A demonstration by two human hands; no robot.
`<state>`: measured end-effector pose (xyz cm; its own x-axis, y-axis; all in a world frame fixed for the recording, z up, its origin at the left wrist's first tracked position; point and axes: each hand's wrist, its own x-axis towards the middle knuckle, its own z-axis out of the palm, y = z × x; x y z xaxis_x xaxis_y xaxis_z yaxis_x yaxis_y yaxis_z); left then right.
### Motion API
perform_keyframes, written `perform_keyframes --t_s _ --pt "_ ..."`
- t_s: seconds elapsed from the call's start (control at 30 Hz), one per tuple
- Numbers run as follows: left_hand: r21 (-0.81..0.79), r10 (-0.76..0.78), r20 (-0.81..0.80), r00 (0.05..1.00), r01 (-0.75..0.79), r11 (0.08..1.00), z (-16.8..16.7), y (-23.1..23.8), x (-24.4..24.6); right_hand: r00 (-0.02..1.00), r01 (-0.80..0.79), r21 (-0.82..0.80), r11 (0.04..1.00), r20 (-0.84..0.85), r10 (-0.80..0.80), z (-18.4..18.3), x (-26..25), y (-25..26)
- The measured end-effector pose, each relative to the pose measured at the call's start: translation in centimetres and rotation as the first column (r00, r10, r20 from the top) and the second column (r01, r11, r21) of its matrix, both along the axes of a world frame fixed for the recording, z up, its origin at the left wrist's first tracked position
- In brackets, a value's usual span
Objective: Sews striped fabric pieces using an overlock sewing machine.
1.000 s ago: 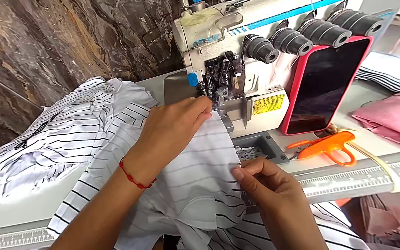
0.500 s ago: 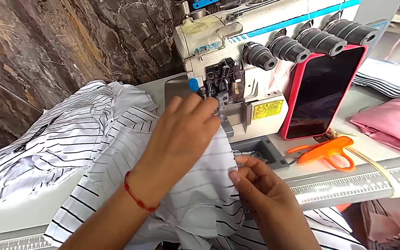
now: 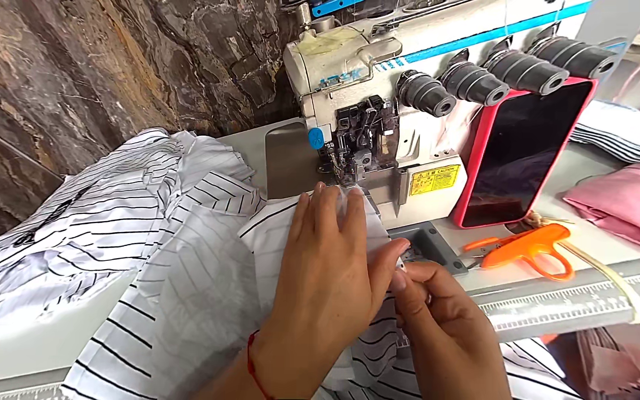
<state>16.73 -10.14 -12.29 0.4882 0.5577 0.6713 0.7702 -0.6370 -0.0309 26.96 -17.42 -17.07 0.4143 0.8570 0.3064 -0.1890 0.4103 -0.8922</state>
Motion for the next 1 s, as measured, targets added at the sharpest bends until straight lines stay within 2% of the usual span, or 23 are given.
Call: perform_keyframes --t_s 0.2,0.3,0.47,0.7,1.0 --pt "0.028 -0.066 0.018 0.998 0.065 0.997 0.0 0.6 -0.6 1.000 0.010 -0.007 1.000 0.019 -0.009 0.1 -0.5 0.2" --pt "0.020 -0.167 0.036 0.985 0.166 0.986 0.3 1.3 -1.7 1.000 0.000 -0.014 1.000 0.005 0.000 0.2 -0.7 0.6" --pt "-0.037 -0.367 -0.013 0.930 0.366 0.930 -0.2 0.3 -5.1 0.980 -0.185 -0.074 0.980 0.062 0.190 -0.1 -0.5 -0.7" --pt "-0.072 -0.420 -0.079 0.904 0.415 0.907 -0.6 -0.3 -6.0 0.942 -0.309 -0.080 0.948 0.111 0.317 -0.6 -1.4 -3.6" --pt "-0.075 -0.421 -0.056 0.905 0.417 0.906 1.0 2.2 -6.0 0.954 -0.249 -0.087 0.965 0.148 0.260 1.4 -1.6 -1.2"
